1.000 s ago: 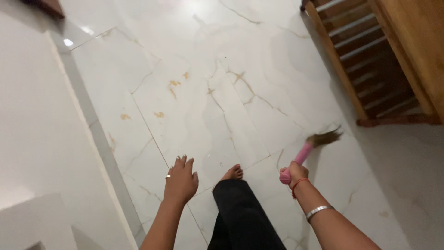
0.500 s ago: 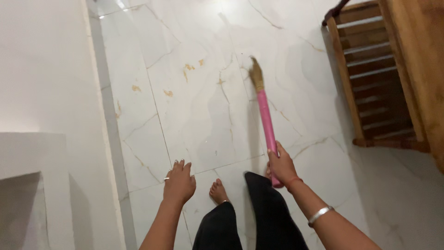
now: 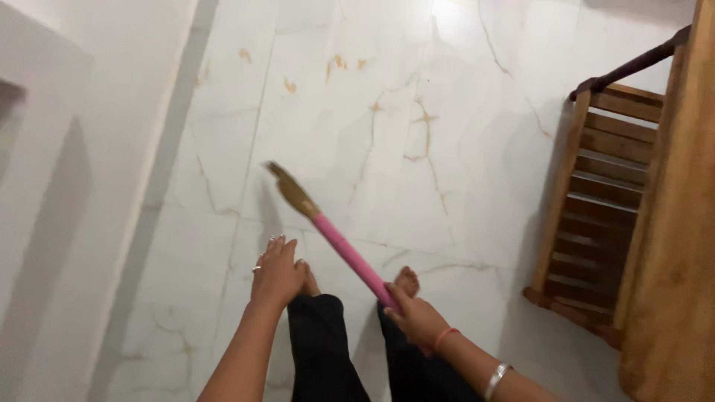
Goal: The person sweeps a tiled floor using a pink-handled broom, moving debris toward a doorway. The camera follows the sweeping motion across the room, passing a wooden bench and a bed.
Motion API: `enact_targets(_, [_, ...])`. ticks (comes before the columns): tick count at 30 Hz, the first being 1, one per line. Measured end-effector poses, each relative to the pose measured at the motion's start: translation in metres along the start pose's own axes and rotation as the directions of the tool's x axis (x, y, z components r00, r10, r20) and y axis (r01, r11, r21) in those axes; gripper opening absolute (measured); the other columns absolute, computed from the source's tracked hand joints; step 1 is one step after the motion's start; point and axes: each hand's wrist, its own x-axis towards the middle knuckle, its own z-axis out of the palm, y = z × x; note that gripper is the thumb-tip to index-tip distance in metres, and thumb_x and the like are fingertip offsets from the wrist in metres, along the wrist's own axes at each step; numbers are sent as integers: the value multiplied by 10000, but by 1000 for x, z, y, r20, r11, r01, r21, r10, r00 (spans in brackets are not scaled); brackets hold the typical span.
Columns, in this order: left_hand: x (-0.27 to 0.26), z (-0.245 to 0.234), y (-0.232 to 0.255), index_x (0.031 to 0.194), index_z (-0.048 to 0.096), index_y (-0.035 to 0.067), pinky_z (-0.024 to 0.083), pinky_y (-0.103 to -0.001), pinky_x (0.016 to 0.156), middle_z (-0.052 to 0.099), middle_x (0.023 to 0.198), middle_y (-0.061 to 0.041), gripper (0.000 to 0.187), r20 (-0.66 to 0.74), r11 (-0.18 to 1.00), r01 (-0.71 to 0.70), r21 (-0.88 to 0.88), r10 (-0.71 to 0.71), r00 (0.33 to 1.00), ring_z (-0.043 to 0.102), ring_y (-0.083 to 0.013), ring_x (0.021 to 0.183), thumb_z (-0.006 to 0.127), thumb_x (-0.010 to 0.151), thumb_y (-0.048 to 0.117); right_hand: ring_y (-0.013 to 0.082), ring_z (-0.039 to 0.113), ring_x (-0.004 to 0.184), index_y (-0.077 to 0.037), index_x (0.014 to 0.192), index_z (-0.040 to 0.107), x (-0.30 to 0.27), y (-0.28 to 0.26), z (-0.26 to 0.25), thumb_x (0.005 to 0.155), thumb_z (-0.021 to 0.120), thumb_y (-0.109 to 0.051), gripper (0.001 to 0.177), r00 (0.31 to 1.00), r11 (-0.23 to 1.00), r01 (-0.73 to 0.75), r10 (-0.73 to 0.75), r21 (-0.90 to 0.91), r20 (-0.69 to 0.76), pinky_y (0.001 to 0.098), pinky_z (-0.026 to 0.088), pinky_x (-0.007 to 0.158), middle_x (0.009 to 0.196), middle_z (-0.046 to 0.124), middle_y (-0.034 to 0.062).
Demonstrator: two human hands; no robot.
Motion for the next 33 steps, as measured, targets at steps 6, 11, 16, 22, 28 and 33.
enact_targets(6, [-70,57,-4,1470,481,121,252,-459,1232,353,1627,-109,527,7,997,68,-19,-68,998,267,-280,1535,539,964,259,421,703,858,-263,1506,379,-5,49,11,997,576,-385,560,974,865,217,-160,-452,162,536,549,768,972,729,193])
enact_targets(11, [-117,91,-29,1493,433,137,213,-461,1241,295,1642,-90,547,81,978,208,-14,-207,975,212,-267,1544,528,973,279,374,720,957,-320,1482,408,25,89,-11,1030,494,-412,469,966,640,200,-3,-742,259,512,562,828,1034,741,160])
enact_targets(16, [-149,122,-45,1493,439,137,220,-473,1239,300,1643,-96,541,83,975,221,9,-221,972,217,-277,1548,524,975,272,363,717,1007,-436,1513,412,43,116,-68,1059,404,-452,455,995,683,-90,99,-725,-30,486,567,873,1116,739,160])
enact_targets(22, [-173,143,-42,1482,450,128,235,-476,1237,311,1634,-107,536,71,976,219,-20,-217,974,231,-281,1543,530,974,279,303,758,745,-330,1523,438,29,99,-104,1054,412,-406,476,962,824,-264,190,-502,-195,458,601,741,960,783,141])
enact_targets(28, [-173,147,-26,1481,445,136,221,-468,1239,296,1639,-95,524,97,972,231,-38,-226,969,210,-268,1547,528,979,260,390,687,597,-265,1512,420,19,119,-63,1053,411,-411,482,944,904,-105,-40,-415,-327,532,549,652,698,725,212])
enact_targets(33, [-161,134,-8,1474,451,126,234,-463,1236,320,1627,-110,522,60,981,189,-41,-186,981,231,-270,1537,539,980,272,433,688,667,-288,1542,303,9,135,15,1026,469,-421,557,963,820,102,-224,-563,-152,578,536,641,736,723,206])
